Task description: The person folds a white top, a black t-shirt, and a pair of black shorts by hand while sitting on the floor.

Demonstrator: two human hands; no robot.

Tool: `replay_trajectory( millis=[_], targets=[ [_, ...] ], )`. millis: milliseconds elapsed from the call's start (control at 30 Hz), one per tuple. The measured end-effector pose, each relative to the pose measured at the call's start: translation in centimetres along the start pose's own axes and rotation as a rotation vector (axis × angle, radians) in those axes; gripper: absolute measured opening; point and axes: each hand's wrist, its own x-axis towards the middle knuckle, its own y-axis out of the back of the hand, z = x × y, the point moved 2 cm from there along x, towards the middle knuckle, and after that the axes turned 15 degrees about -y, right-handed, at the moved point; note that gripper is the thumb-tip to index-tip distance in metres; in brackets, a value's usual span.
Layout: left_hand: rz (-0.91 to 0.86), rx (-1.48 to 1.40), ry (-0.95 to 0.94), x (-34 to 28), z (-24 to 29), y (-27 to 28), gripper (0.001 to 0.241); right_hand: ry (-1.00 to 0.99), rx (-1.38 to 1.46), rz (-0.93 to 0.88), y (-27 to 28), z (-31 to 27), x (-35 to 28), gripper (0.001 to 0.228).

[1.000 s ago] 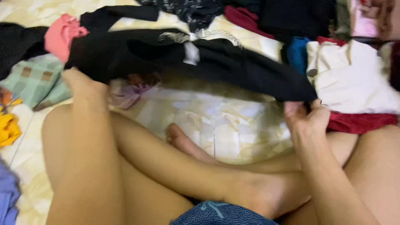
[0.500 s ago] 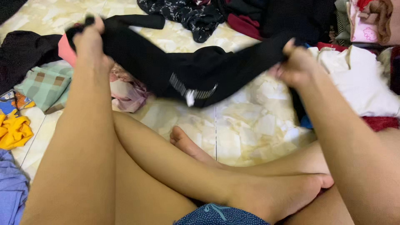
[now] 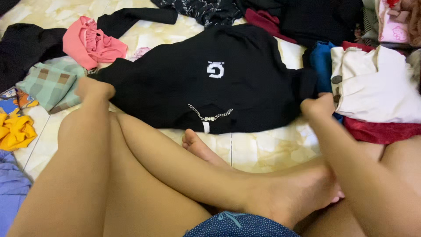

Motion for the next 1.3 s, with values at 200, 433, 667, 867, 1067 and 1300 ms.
replay_trajectory(
  millis=[200, 433, 667, 867, 1067, 1300],
  targets=[
    [-0.1, 0.595, -0.772, -14.1, 6.9, 0.2, 0.024, 1.032, -0.417, 0.2, -1.1, 0.1, -9.8, 0.041],
    [-0.334, 0.797, -0.846, -17.2, 4.8, -7.2, 0.019, 1.067, -0.662, -0.354, -3.2, 2.5, -15.0, 0.04],
    [-0.379, 0.885, -0.828, -15.6, 3.8, -8.2, 0.017, 0.836, -0.435, -0.54, -4.2, 1.8, -15.4, 0.039],
    [-0.488, 0.584, -0.82, -18.8, 6.7, -3.7, 0.023, 0.789, -0.131, -0.439, -4.0, 1.2, -13.6, 0.02],
    [-0.349, -0.368, -1.053, -21.6, 9.7, 0.0, 0.011, 0.843, 0.244, -0.384, 0.8, -1.6, -12.3, 0.021],
    [-0.305, 0.096, -1.206, -21.7, 11.1, 2.6, 0.034, 0.692, -0.291, -0.673, 6.6, -2.8, -10.5, 0.014]
  ],
)
